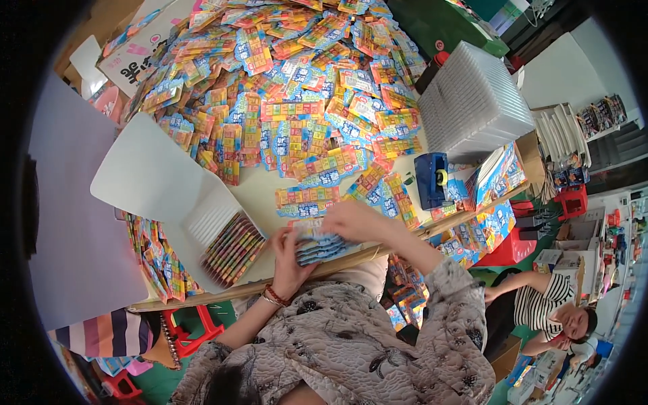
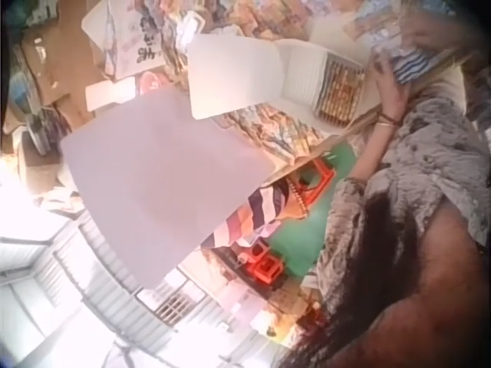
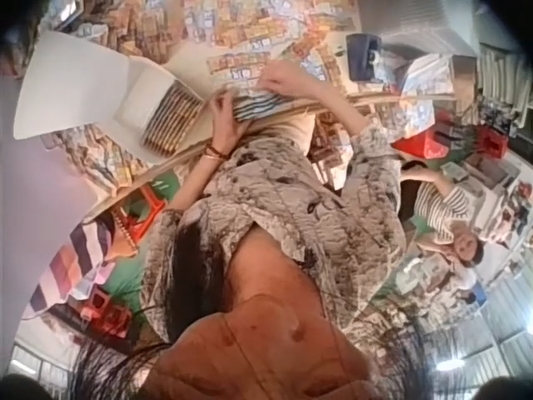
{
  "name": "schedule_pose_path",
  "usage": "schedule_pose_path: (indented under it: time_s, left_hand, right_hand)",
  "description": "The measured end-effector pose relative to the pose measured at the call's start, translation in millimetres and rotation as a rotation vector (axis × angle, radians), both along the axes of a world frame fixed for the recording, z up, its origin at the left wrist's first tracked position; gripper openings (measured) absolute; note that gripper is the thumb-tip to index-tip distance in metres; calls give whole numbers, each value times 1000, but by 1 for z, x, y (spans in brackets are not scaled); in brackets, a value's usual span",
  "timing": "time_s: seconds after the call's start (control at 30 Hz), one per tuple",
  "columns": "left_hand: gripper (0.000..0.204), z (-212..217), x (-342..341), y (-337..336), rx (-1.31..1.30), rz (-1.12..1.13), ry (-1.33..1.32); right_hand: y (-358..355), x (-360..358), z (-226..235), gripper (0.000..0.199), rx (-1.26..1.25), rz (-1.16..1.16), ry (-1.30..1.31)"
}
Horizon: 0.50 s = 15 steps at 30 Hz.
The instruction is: Packing small toy card packets into display boxes from a large pile on a workbench.
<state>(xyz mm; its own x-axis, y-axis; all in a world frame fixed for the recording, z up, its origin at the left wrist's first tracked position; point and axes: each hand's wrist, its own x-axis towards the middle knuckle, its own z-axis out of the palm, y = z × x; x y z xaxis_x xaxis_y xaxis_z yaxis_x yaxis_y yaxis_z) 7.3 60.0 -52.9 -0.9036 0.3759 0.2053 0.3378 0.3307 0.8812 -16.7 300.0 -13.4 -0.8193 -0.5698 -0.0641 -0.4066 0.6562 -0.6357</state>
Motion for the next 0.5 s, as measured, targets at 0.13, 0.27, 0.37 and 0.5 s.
schedule_pose_path:
  time_s: [0.13, 0.27, 0.37, 0.5]
  left_hand:
    - [77, 10, -7, 4, -251, -101, 173]
    - [72, -4, -15, 2, -251, -227, 183]
    - [68, 6, -22, 6, -227, -262, 93]
    - [63, -1, -23, 2, -98, -254, 39]
  right_hand:
    - [16, -47, 15, 47, 288, -313, 580]
    - [38, -83, 3, 49, 402, -306, 440]
    - [51, -92, 10, 49, 365, -301, 380]
    - [50, -77, 17, 29, -40, -456, -8]
